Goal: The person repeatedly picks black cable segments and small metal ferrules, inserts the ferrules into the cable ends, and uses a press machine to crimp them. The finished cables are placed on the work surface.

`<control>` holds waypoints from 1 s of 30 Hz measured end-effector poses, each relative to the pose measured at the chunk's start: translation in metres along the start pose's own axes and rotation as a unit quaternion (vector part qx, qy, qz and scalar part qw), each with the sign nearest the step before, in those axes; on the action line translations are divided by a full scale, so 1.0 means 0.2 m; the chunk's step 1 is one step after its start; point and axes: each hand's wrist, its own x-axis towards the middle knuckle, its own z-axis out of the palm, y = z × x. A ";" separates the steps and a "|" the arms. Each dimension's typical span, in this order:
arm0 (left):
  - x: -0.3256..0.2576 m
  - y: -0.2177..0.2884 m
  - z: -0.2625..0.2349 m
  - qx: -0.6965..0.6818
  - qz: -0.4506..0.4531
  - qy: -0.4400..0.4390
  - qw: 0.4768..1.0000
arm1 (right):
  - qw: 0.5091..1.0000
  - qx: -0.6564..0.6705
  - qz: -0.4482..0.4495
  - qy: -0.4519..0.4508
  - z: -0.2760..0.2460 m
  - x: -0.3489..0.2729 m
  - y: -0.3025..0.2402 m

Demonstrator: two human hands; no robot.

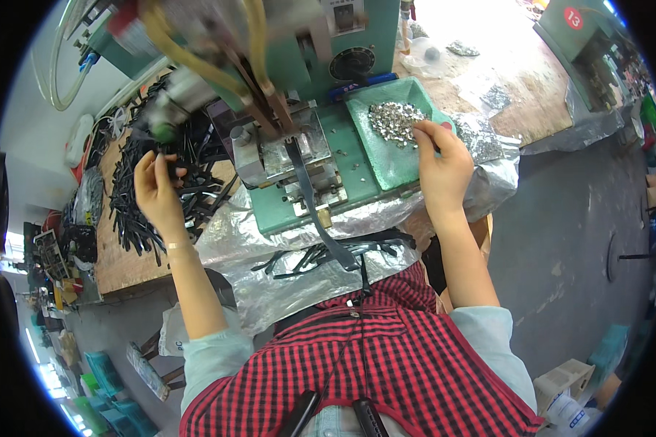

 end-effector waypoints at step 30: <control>-0.18 0.73 0.33 -0.099 0.160 -0.059 0.980 | 0.888 0.399 0.077 -0.213 0.11 -0.02 -0.77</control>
